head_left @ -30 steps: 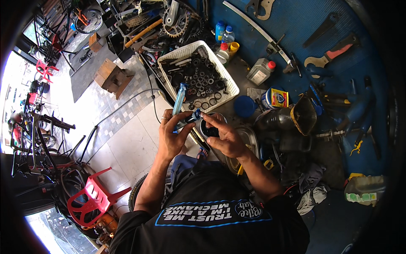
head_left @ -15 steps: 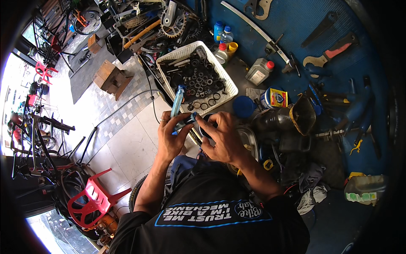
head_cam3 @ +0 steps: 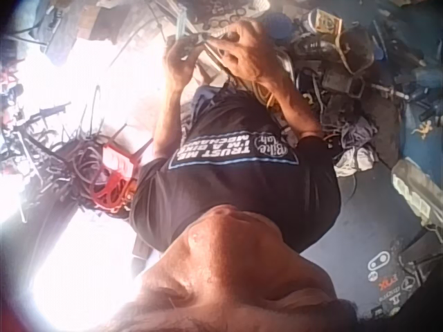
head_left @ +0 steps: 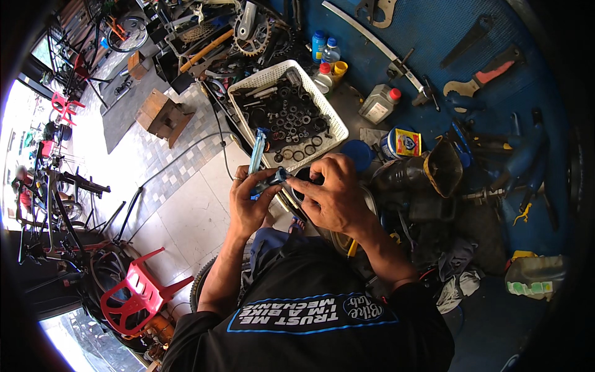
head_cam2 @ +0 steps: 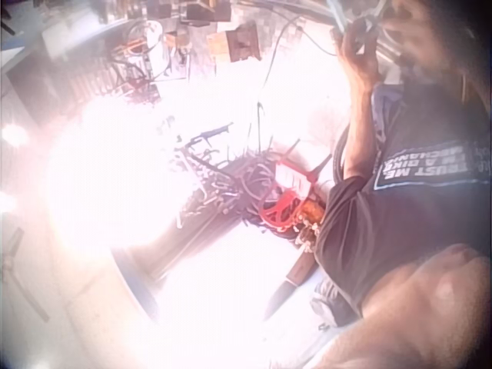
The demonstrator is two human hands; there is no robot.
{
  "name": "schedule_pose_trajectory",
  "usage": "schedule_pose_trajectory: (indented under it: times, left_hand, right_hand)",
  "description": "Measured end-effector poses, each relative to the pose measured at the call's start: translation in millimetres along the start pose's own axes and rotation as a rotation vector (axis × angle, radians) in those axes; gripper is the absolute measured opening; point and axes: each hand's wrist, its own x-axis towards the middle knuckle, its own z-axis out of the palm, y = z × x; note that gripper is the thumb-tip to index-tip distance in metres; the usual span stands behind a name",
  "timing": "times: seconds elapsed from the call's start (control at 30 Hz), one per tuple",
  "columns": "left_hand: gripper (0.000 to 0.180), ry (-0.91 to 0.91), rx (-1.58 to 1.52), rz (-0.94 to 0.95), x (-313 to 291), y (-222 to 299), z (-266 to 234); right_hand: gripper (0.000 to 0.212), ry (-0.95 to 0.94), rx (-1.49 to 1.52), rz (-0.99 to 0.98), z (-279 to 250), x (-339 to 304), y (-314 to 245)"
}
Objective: The person picks up a bicycle cable and applies lubricant from a small container using a brush. They repeatedly dip the brush into the container and coat the cable along its length.
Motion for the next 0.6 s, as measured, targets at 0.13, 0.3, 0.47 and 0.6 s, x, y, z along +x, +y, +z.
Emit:
schedule_pose_trajectory:
  times: [0.13,0.3,0.47,0.6]
  left_hand:
    - [0.032,0.048,0.026,0.031,4.0,-3.2,-1.7]
    - [0.037,0.033,0.003,0.012,4.6,-1.1,-2.5]
    - [0.039,0.051,0.152,0.120,6.5,7.1,-2.1]
    - [0.039,0.093,0.207,0.151,5.9,14.4,-0.3]
  right_hand:
    - [0.049,0.020,0.103,0.046,-0.5,-3.0,3.2]
    - [0.051,0.054,0.170,0.084,1.3,-3.5,3.0]
    - [0.052,-0.032,0.220,0.164,0.6,-3.3,5.4]
    - [0.063,-0.168,0.613,0.264,3.2,-13.9,9.4]
